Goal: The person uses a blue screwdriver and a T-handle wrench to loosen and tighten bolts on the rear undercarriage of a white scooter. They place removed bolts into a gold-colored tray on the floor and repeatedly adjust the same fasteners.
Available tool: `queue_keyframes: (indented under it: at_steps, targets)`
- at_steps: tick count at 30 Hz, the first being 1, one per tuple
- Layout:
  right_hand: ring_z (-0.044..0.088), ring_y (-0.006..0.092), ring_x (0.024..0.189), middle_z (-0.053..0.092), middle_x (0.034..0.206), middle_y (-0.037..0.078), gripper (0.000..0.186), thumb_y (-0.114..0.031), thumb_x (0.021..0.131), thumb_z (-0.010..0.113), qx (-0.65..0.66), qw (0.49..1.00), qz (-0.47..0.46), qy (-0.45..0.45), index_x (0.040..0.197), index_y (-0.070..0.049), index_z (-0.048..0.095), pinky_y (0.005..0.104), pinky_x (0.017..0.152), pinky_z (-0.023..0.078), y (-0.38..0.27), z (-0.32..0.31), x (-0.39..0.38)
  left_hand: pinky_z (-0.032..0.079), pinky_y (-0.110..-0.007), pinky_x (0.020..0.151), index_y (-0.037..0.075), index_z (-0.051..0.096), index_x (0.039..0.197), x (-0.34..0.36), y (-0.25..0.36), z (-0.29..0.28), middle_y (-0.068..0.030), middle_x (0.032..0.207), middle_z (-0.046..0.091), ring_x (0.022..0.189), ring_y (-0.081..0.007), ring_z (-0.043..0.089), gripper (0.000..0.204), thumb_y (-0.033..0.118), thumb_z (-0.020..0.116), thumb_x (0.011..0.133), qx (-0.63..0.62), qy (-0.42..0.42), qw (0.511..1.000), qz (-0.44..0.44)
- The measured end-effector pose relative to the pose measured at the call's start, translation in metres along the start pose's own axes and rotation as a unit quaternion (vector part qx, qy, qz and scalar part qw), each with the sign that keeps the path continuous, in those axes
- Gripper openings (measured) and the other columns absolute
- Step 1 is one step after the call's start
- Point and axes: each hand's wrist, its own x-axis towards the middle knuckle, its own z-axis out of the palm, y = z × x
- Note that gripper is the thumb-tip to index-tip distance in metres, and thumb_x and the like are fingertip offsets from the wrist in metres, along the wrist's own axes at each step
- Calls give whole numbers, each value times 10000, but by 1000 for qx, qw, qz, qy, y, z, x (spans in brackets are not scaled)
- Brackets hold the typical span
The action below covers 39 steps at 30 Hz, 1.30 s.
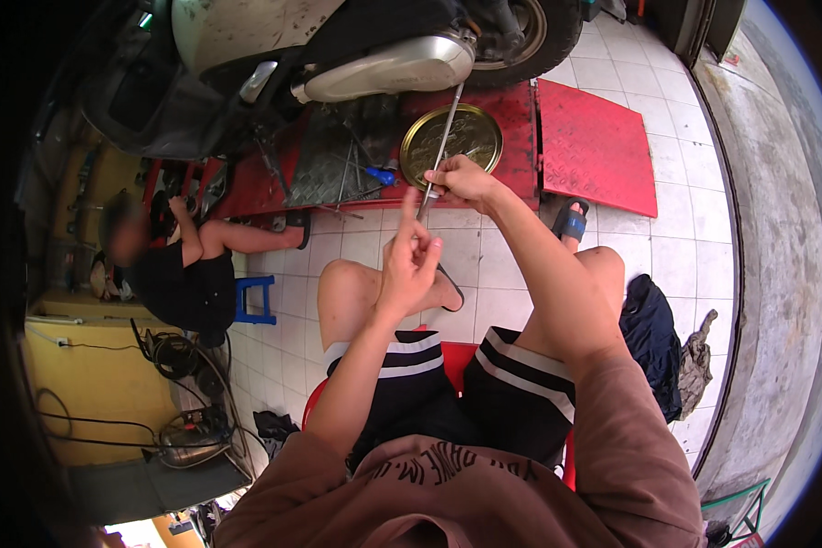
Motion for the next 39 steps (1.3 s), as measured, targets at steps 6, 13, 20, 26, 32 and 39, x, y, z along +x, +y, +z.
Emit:
queue_keyframes:
  at_steps: [6, 13, 20, 26, 32, 39]
  targets:
    - [322, 66, 432, 493, 600, 0, 276, -209, 964, 595, 19, 1000, -16, -9, 750, -47, 532, 238, 397, 232, -9, 5, 1, 490, -392, 563, 29, 230, 1497, -5, -45, 8, -105, 635, 640, 561, -309, 621, 755, 192, 634, 879, 5, 0, 993, -117]
    - [342, 73, 450, 501, 616, 11, 270, -209, 947, 625, 37, 999, -17, 0, 760, -31, 547, 245, 407, 247, -7, -3, 5, 453, -336, 508, 31, 236, 1499, -13, -19, -3, -101, 592, 535, 466, -233, 522, 743, 87, 620, 865, 38, -140, 989, -32]
    - [319, 64, 455, 472, 615, 1, 239, -163, 941, 622, 25, 999, -21, -3, 761, -30, 541, 259, 404, 213, -1, -10, 10, 519, -405, 611, 1, 335, 1452, -3, 3, -5, -156, 692, 656, 654, -304, 663, 669, 157, 627, 871, 31, -137, 988, -68]
    - [310, 60, 444, 468, 614, 2, 238, -153, 934, 630, 27, 999, -34, 15, 754, -33, 532, 265, 397, 201, -2, -2, 9, 526, -433, 699, 40, 241, 1498, -3, -8, -10, -131, 629, 640, 630, -348, 648, 748, 215, 619, 876, -12, 23, 995, -93]
    - [334, 62, 444, 484, 614, 2, 250, -169, 938, 627, 22, 999, -39, 14, 744, -39, 538, 262, 399, 224, -6, 1, 11, 486, -346, 553, 74, 209, 1515, -7, -35, -4, -96, 610, 610, 537, -238, 597, 773, 151, 636, 875, 67, -84, 988, -107]
    - [339, 71, 443, 469, 579, -1, 264, -192, 948, 618, 35, 999, -42, 2, 738, -58, 530, 263, 403, 227, -6, -10, 12, 462, -300, 537, 30, 162, 1516, -8, -18, -3, -95, 641, 589, 514, -153, 553, 788, 110, 633, 889, -15, -163, 986, -22]
